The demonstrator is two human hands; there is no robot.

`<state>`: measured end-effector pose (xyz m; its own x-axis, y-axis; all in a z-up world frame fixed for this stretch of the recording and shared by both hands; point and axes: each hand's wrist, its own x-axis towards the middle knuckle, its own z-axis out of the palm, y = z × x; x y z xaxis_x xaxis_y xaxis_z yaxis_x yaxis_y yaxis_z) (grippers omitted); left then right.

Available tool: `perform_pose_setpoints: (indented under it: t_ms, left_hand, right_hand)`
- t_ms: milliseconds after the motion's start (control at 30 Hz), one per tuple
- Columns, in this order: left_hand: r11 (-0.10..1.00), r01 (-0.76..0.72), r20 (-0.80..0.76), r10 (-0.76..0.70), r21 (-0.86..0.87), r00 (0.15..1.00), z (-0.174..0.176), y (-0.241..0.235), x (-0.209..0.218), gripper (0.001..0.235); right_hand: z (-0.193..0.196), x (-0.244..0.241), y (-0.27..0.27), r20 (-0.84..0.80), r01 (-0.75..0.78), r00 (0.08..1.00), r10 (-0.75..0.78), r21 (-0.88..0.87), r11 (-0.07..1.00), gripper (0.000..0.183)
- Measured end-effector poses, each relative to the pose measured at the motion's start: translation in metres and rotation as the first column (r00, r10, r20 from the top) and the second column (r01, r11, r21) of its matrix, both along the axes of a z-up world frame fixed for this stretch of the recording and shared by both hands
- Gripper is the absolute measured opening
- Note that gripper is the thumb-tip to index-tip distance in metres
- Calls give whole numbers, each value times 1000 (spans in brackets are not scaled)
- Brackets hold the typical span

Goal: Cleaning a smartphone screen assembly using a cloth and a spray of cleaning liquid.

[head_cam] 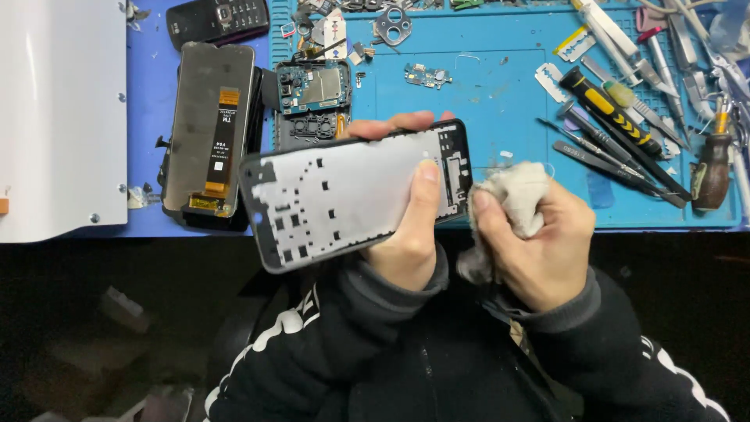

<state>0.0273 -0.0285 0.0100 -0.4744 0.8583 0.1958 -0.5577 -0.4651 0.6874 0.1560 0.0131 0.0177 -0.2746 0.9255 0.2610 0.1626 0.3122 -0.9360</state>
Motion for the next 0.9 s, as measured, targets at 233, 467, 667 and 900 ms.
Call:
perform_pose_setpoints:
  t_ms: [233, 467, 667, 900]
  left_hand:
    - [997, 51, -32, -54, -61, 998, 4, -5, 8, 40]
    - [999, 14, -23, -15, -35, 1000, 4, 5, -13, 41]
    - [998, 44, -70, -48, -51, 996, 10, -1, -5, 35]
    - [998, 32, -180, -42, -57, 983, 15, -6, -5, 34]
  right_hand:
    - [4, 7, 7, 66, 90, 994, -85, -80, 993, 9]
    - [7, 44, -19, -35, 39, 998, -48, -228, 973, 12]
    - [15, 38, -13, 123, 61, 992, -30, -260, 964, 13]
    - [12, 30, -9, 187, 39, 982, 8, -243, 969, 10]
